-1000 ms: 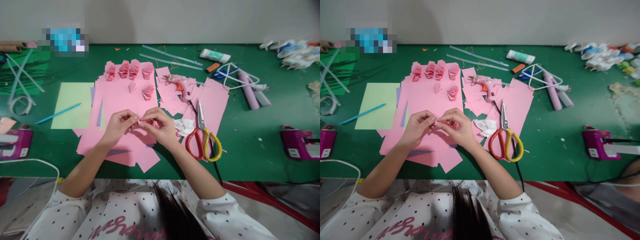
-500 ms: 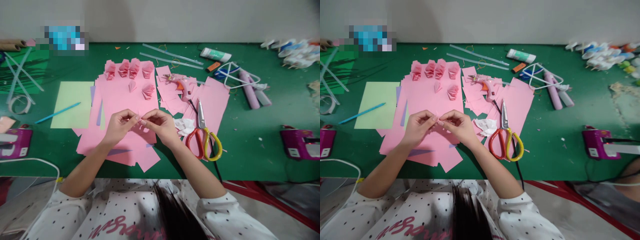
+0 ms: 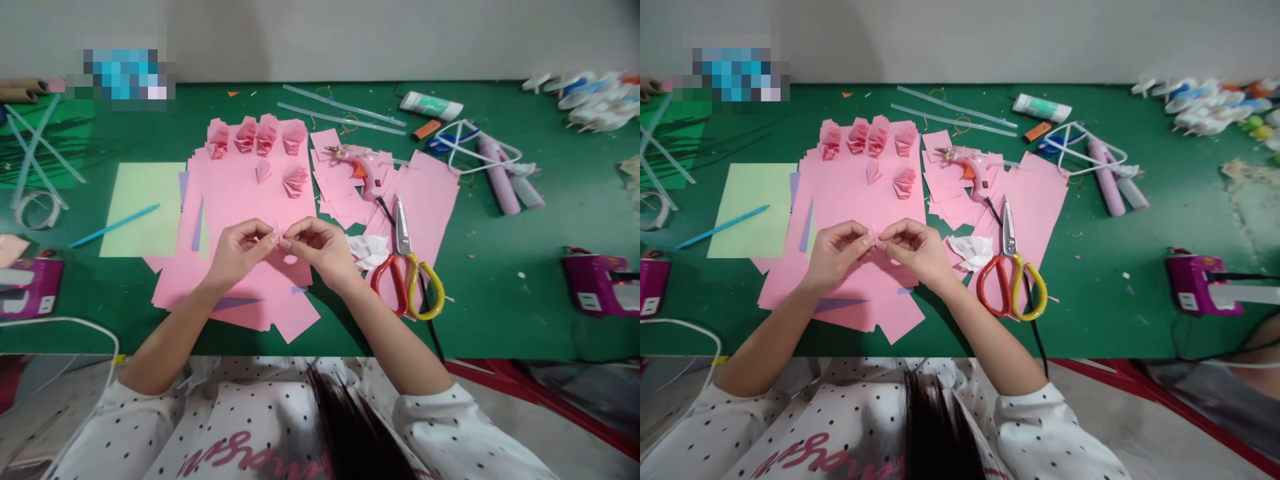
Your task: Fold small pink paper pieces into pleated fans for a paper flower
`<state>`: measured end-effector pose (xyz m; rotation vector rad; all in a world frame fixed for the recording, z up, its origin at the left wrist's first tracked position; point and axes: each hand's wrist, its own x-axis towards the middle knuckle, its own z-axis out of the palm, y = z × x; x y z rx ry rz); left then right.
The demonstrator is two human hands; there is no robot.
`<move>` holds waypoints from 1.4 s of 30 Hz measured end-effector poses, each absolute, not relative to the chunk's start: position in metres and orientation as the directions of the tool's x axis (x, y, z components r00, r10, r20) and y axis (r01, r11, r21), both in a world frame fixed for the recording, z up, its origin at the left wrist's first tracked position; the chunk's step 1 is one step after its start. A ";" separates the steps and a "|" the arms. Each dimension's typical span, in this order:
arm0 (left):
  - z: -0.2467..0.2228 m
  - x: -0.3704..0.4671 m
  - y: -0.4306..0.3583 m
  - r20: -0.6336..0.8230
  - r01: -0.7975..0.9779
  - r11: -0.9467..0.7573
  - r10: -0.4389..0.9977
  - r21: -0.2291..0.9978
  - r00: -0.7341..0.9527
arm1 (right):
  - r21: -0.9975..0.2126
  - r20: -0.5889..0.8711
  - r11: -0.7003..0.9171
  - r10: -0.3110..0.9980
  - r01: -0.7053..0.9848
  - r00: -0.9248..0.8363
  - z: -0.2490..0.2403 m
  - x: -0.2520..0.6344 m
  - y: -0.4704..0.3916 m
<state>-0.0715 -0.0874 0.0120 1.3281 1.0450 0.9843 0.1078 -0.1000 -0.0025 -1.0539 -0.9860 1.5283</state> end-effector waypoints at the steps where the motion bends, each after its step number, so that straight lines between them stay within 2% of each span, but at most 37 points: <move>1: 0.012 -0.072 -0.087 -0.014 0.046 0.003 0.966 0.999 0.258 | -0.950 -0.139 -0.169 0.982 -0.263 -0.127 -0.002 0.108 -0.100; 8: 0.011 -0.071 -0.088 -0.016 0.094 -0.006 0.972 0.996 0.236 | -0.967 -0.110 -0.134 0.987 -0.215 -0.118 -0.001 0.107 -0.099; 12: 0.009 -0.071 -0.087 -0.091 0.044 0.084 0.974 0.996 0.208 | -0.968 -0.101 -0.128 0.986 -0.217 -0.133 -0.004 0.105 -0.101; 16: 0.006 -0.073 -0.084 -0.163 -0.032 0.171 0.971 0.985 0.174 | -0.978 -0.117 -0.145 0.976 -0.150 -0.184 -0.008 0.101 -0.104; 32: 0.009 -0.070 -0.086 -0.138 0.047 0.131 0.966 0.990 0.217 | -0.999 -0.026 -0.017 0.981 0.049 -0.191 -0.002 0.102 -0.108; 42: 0.008 -0.071 -0.086 -0.158 0.049 0.150 0.940 0.987 0.302 | -1.000 -0.003 -0.004 0.978 -0.001 -0.208 -0.001 0.101 -0.108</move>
